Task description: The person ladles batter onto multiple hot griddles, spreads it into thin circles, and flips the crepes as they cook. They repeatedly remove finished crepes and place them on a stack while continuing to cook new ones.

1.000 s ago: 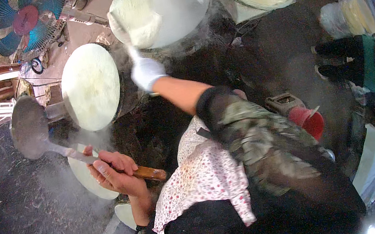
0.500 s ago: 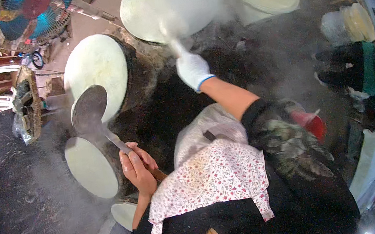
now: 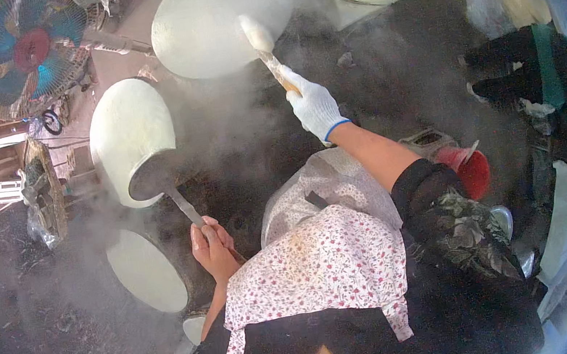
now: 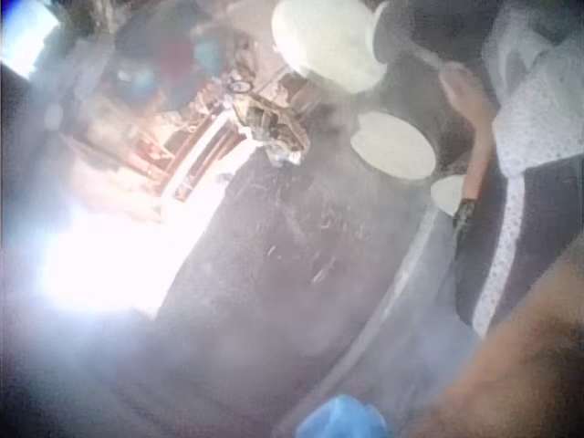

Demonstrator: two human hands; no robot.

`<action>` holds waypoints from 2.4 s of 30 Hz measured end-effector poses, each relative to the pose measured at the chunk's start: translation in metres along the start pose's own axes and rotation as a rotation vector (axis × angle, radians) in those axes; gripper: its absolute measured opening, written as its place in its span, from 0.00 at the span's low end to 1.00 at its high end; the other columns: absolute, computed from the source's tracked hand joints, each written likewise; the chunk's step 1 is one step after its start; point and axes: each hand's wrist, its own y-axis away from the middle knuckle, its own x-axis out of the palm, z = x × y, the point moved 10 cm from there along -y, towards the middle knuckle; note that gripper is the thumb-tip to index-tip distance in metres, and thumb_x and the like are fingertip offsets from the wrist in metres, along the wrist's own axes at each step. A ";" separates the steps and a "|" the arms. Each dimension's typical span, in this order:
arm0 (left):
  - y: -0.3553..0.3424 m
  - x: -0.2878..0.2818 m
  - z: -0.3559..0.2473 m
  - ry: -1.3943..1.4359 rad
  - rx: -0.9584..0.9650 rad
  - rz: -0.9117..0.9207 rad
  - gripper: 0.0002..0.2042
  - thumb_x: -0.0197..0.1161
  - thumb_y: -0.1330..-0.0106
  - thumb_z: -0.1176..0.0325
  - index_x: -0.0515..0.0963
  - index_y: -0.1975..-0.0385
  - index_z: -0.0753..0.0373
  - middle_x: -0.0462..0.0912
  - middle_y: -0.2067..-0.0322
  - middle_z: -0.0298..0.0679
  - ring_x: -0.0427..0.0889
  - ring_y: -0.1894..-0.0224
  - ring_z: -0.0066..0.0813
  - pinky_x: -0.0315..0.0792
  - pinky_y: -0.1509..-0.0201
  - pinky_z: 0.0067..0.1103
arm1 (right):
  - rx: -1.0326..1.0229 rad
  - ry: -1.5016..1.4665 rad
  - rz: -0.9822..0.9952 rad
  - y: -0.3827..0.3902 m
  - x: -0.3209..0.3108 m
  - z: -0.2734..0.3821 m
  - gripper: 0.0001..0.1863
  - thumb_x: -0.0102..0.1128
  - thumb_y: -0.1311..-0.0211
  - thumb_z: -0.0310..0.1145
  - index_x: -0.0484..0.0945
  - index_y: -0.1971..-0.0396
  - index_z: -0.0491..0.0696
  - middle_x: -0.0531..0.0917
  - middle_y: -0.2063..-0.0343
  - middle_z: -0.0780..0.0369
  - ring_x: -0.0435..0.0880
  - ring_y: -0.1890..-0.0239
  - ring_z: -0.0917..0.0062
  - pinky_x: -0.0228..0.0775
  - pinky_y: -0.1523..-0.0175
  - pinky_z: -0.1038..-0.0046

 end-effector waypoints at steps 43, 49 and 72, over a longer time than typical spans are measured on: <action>0.043 0.196 -0.041 0.111 -0.058 -0.170 0.07 0.48 0.17 0.71 0.70 0.62 0.62 0.66 0.79 0.27 0.61 0.81 0.13 0.57 0.79 0.16 | -0.279 0.098 -0.003 -0.146 -0.149 0.035 0.23 0.59 0.28 0.43 0.78 0.34 0.66 0.87 0.50 0.54 0.87 0.53 0.53 0.80 0.48 0.58; 0.042 0.185 -0.042 0.131 -0.111 -0.187 0.06 0.49 0.19 0.72 0.70 0.62 0.62 0.66 0.80 0.27 0.62 0.80 0.13 0.58 0.77 0.16 | -0.475 0.179 0.079 -0.097 -0.125 0.035 0.24 0.63 0.30 0.48 0.80 0.35 0.66 0.88 0.56 0.51 0.89 0.58 0.54 0.81 0.53 0.60; 0.029 0.091 -0.001 0.205 -0.165 -0.101 0.08 0.48 0.17 0.69 0.73 0.60 0.62 0.69 0.78 0.26 0.64 0.80 0.13 0.59 0.78 0.16 | -0.375 0.484 0.119 -0.154 -0.069 0.050 0.25 0.54 0.27 0.50 0.80 0.36 0.57 0.85 0.47 0.49 0.83 0.44 0.51 0.74 0.39 0.54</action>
